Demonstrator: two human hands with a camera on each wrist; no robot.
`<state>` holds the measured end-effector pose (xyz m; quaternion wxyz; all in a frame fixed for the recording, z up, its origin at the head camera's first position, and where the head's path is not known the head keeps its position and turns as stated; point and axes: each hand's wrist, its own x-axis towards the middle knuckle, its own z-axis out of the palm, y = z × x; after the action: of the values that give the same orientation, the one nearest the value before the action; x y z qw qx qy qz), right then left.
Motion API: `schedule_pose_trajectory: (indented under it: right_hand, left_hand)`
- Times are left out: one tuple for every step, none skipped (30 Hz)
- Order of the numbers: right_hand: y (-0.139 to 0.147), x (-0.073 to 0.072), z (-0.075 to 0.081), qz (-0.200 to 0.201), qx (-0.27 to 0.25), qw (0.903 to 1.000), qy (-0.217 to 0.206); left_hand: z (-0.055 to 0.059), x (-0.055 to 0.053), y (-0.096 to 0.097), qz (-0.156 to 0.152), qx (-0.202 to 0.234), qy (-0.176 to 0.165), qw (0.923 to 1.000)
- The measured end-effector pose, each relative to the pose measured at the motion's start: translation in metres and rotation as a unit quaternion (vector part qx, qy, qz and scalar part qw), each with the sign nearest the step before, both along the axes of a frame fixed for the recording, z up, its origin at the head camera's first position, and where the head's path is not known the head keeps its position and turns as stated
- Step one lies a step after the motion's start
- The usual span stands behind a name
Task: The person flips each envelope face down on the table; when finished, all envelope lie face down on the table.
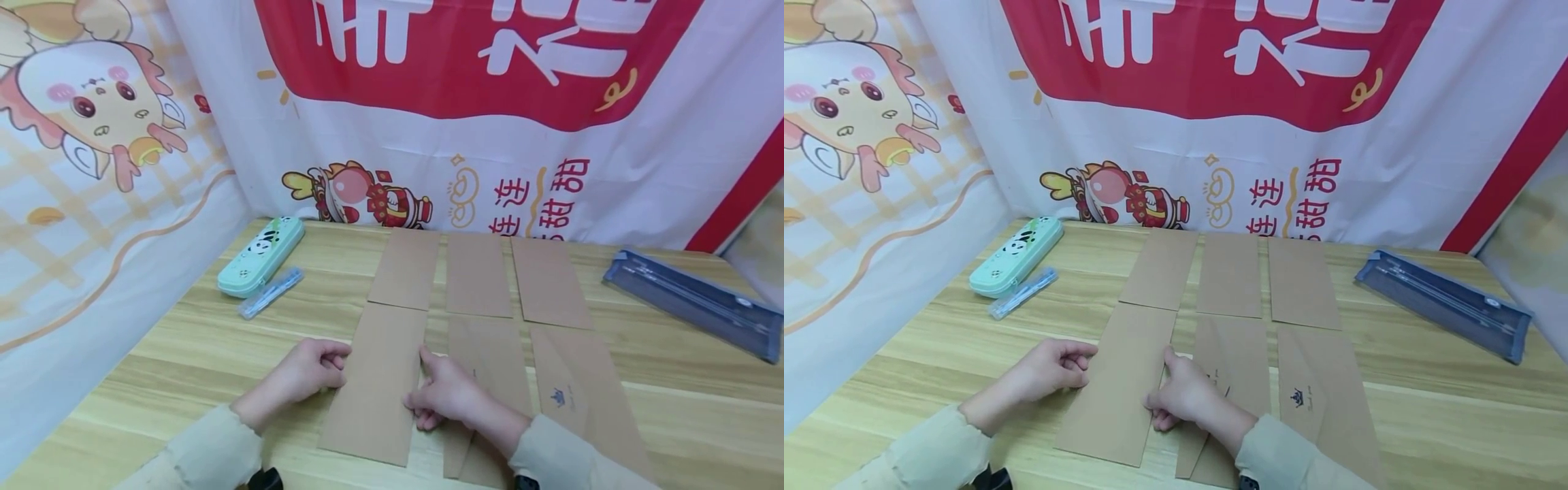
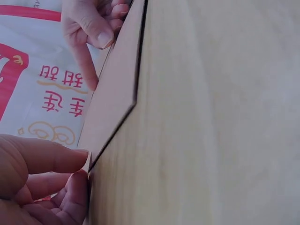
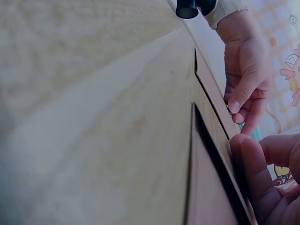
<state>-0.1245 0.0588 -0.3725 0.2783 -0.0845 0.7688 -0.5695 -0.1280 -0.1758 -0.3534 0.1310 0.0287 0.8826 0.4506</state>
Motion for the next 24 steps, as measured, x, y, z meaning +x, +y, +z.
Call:
schedule_pose_trajectory:
  right_hand:
    - [0.000,0.000,0.000,-0.002,0.002,1.0000,0.000]
    - [0.000,0.000,0.000,-0.004,0.001,1.0000,-0.003]
    - [0.000,0.000,-0.001,-0.006,-0.001,1.0000,-0.005]
    - [0.000,0.000,-0.001,-0.009,-0.004,0.9999,-0.008]
    - [0.000,0.000,-0.001,-0.012,-0.008,0.9998,-0.013]
    - [0.001,0.000,-0.002,-0.015,-0.012,0.9997,-0.017]
    - [0.001,0.000,-0.002,-0.017,-0.015,0.9995,-0.022]
    - [0.001,0.000,-0.002,-0.019,-0.018,0.9993,-0.026]
    - [0.002,0.000,-0.002,-0.022,-0.022,0.9991,-0.031]
    - [0.003,0.000,-0.002,-0.024,-0.025,0.9987,-0.036]
    - [0.004,-0.001,-0.002,-0.027,-0.030,0.9984,-0.040]
    - [0.005,-0.001,-0.002,-0.030,-0.036,0.9979,-0.044]
    - [0.006,-0.001,-0.002,-0.032,-0.043,0.9975,-0.046]
    - [0.007,-0.001,-0.001,-0.034,-0.053,0.9969,-0.048]
    - [0.008,-0.001,-0.001,-0.035,-0.065,0.9960,-0.050]
    - [0.010,0.000,-0.001,-0.036,-0.080,0.9950,-0.049]
    - [0.011,0.000,0.000,-0.038,-0.100,0.9930,-0.050]
    - [0.012,0.000,0.001,-0.041,-0.120,0.9907,-0.048]
    - [0.014,0.000,0.003,-0.043,-0.138,0.9884,-0.045]
    - [0.017,0.000,0.005,-0.047,-0.158,0.9855,-0.042]
    - [0.019,0.000,0.008,-0.050,-0.175,0.9826,-0.037]
    - [0.022,0.000,0.012,-0.057,-0.187,0.9801,-0.033]
    - [0.025,0.000,0.015,-0.064,-0.195,0.9782,-0.029]
    - [0.030,0.001,0.018,-0.071,-0.198,0.9773,-0.022]
  left_hand:
    - [0.000,0.000,0.001,-0.003,-0.007,0.003,1.0000]
    - [0.000,0.001,0.003,-0.003,-0.012,0.004,0.9999]
    - [0.000,0.001,0.004,-0.002,-0.017,0.004,0.9998]
    - [0.000,0.001,0.005,-0.001,-0.021,0.003,0.9998]
    - [0.000,0.001,0.006,0.000,-0.025,0.003,0.9997]
    - [0.000,0.001,0.007,0.002,-0.028,0.003,0.9996]
    - [-0.001,0.001,0.007,0.005,-0.031,0.002,0.9995]
    - [0.000,0.001,0.007,0.006,-0.034,0.001,0.9994]
    - [0.000,0.001,0.007,0.000,-0.040,0.002,0.9992]
    - [0.000,0.000,0.007,-0.001,-0.041,0.001,0.9991]
    - [0.000,-0.001,0.007,-0.003,-0.041,0.000,0.9992]
    - [0.000,-0.001,0.007,-0.003,-0.040,-0.002,0.9992]
    - [0.000,-0.002,0.008,-0.003,-0.039,-0.003,0.9992]
    - [0.001,-0.003,0.008,-0.002,-0.037,-0.005,0.9993]
    - [0.002,-0.003,0.009,0.001,-0.033,-0.009,0.9994]
    - [0.003,-0.004,0.009,0.008,-0.025,-0.012,0.9996]
    - [0.004,-0.004,0.009,0.004,-0.022,-0.011,0.9997]
    - [0.006,-0.004,0.010,0.002,-0.021,-0.010,0.9997]
    - [0.008,-0.004,0.010,-0.005,-0.020,-0.005,0.9998]
    - [0.009,-0.004,0.010,-0.016,-0.014,0.002,0.9998]
    - [0.011,-0.004,0.011,-0.031,-0.006,0.012,0.9994]
    - [0.012,-0.004,0.013,-0.046,0.000,0.025,0.9986]
    - [0.013,-0.004,0.016,-0.062,0.009,0.038,0.9973]
    - [0.015,-0.003,0.019,-0.073,0.018,0.049,0.9960]
